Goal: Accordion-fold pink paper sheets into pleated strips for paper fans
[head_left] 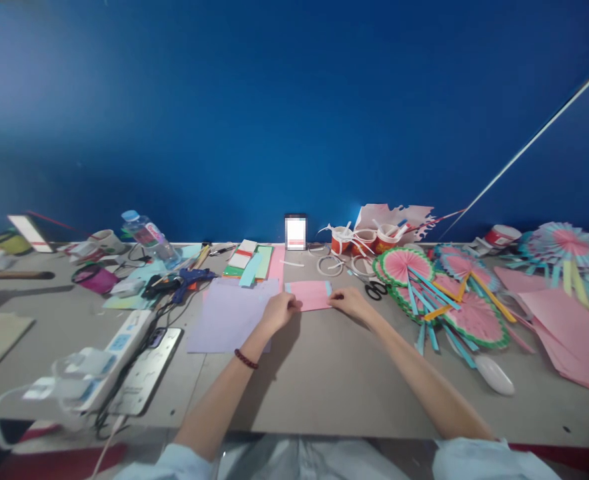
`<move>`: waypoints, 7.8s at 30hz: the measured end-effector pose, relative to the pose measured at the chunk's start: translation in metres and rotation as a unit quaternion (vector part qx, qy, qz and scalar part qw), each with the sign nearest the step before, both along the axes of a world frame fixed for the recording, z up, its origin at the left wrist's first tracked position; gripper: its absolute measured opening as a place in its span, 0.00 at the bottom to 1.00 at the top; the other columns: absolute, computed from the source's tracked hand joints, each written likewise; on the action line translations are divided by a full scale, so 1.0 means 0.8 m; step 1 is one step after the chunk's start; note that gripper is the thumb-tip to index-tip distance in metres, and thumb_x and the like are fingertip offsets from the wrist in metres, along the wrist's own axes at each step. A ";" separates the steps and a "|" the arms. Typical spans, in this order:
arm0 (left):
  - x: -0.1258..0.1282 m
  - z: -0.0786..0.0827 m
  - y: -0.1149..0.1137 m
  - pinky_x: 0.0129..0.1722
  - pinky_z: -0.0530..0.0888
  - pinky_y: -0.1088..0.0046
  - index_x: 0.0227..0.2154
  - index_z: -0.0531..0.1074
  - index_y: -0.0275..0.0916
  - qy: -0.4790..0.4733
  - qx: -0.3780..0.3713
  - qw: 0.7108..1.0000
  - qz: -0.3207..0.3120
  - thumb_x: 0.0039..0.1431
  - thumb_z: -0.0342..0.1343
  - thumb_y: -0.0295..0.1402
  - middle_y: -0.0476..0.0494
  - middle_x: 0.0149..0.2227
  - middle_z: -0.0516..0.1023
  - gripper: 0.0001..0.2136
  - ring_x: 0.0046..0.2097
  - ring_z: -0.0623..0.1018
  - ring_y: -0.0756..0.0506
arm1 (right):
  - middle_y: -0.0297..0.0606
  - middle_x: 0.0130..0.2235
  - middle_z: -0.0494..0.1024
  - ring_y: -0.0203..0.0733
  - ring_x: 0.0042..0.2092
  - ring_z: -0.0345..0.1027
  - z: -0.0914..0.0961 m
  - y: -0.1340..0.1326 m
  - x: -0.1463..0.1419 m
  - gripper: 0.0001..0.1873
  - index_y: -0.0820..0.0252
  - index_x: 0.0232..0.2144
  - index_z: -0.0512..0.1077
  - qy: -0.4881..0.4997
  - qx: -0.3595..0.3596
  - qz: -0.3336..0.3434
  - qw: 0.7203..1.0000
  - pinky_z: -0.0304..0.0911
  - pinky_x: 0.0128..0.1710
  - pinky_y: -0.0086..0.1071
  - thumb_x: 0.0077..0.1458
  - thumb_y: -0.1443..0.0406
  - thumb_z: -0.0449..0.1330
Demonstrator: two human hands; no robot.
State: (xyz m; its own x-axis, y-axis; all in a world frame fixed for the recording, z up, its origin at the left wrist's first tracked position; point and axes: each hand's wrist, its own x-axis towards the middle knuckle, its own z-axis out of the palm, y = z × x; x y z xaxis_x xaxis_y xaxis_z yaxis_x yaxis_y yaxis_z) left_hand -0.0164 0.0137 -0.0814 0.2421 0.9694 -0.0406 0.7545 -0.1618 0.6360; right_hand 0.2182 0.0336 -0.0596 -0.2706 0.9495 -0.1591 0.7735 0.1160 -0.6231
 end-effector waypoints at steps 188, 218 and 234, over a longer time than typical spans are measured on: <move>0.016 0.112 -0.118 0.32 0.70 0.73 0.34 0.76 0.40 -0.249 0.338 0.907 -0.031 0.56 0.56 0.23 0.47 0.27 0.74 0.06 0.31 0.73 0.49 | 0.35 0.30 0.74 0.39 0.36 0.64 0.073 -0.120 -0.022 0.06 0.57 0.31 0.72 0.113 0.437 0.063 0.890 0.57 0.39 0.35 0.58 0.69 0.56; -0.017 0.109 -0.112 0.35 0.72 0.74 0.36 0.75 0.40 -0.236 0.308 0.921 0.023 0.57 0.54 0.26 0.46 0.30 0.78 0.07 0.33 0.76 0.49 | 0.40 0.34 0.79 0.42 0.37 0.73 0.068 -0.098 0.013 0.10 0.57 0.31 0.76 0.209 0.218 -0.001 0.953 0.68 0.39 0.33 0.55 0.59 0.59; -0.017 0.104 -0.111 0.35 0.73 0.72 0.34 0.76 0.39 -0.268 0.242 0.931 0.060 0.55 0.56 0.29 0.45 0.29 0.78 0.06 0.33 0.76 0.48 | 0.39 0.32 0.75 0.41 0.35 0.70 0.065 -0.099 0.008 0.11 0.58 0.30 0.75 0.211 0.221 0.016 0.952 0.65 0.38 0.33 0.57 0.61 0.56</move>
